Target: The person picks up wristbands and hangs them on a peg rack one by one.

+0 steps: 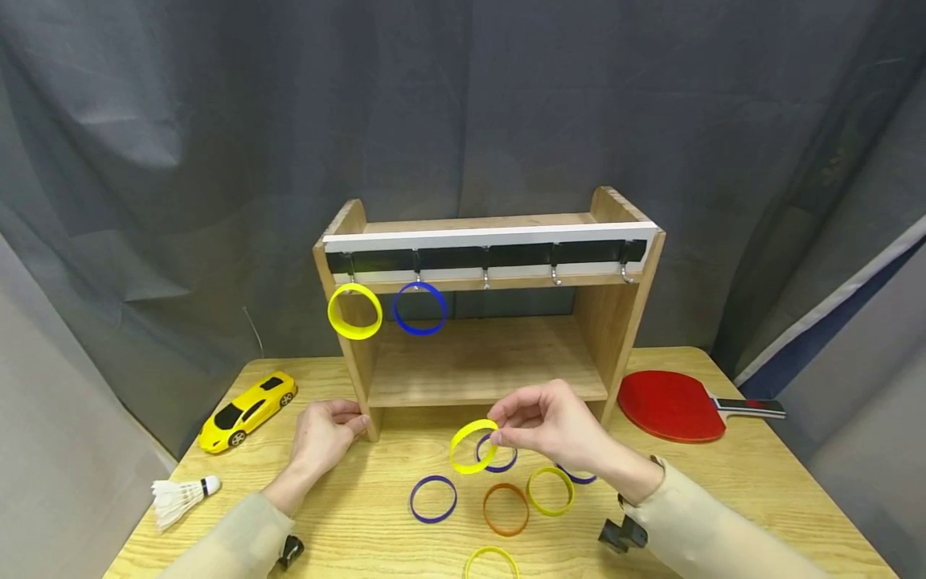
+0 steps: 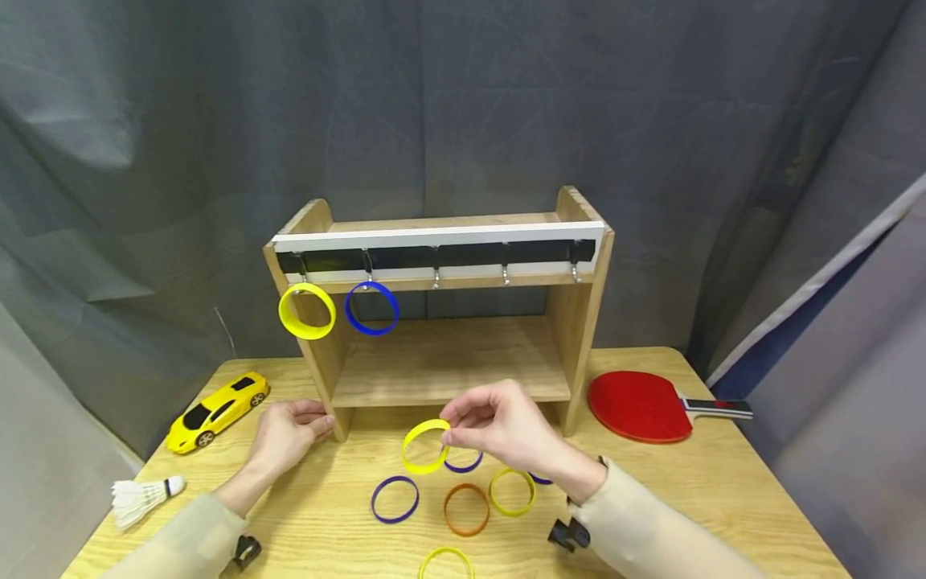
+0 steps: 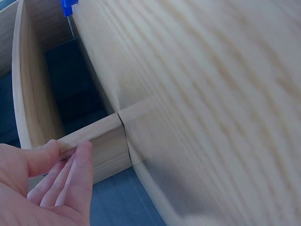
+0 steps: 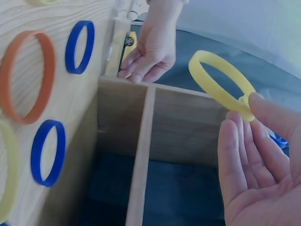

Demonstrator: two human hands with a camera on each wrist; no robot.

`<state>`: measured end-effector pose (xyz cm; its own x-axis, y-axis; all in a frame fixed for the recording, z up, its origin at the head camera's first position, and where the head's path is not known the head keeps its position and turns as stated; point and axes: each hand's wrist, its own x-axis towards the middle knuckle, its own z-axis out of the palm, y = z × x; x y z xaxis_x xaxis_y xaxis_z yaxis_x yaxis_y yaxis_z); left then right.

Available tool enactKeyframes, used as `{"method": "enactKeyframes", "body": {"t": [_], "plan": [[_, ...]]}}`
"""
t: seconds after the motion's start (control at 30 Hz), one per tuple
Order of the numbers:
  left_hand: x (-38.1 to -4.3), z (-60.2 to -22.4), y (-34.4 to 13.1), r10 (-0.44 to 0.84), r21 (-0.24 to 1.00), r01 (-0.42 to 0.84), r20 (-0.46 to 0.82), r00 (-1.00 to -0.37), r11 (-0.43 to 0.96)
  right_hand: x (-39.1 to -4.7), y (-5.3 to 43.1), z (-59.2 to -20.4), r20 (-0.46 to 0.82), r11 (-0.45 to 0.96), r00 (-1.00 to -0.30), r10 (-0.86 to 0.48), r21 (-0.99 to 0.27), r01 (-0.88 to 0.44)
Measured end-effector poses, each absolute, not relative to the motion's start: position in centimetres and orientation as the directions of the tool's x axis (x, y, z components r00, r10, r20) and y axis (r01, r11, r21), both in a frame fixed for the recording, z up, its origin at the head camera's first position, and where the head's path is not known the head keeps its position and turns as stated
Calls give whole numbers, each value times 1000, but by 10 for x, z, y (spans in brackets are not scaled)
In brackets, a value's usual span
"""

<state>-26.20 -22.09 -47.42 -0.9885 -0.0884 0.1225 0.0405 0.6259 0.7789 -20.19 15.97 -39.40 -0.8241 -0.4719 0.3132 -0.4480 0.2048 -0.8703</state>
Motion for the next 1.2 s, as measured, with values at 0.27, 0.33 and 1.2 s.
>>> {"method": "enactKeyframes", "body": {"t": [0.27, 0.33, 1.2], "plan": [[-261, -474, -221, -89, 787, 39, 118, -989, 616, -205, 150, -382, 350, 160, -850, -395, -884, -438], [-261, -474, -221, -90, 785, 38, 119, -989, 618, -206, 147, -379, 340, 146, -863, -375, -897, -417], [-261, -472, -221, -85, 787, 38, 115, -990, 616, -229, 102, -333, 211, -356, -948, -237, -927, -117]]}}
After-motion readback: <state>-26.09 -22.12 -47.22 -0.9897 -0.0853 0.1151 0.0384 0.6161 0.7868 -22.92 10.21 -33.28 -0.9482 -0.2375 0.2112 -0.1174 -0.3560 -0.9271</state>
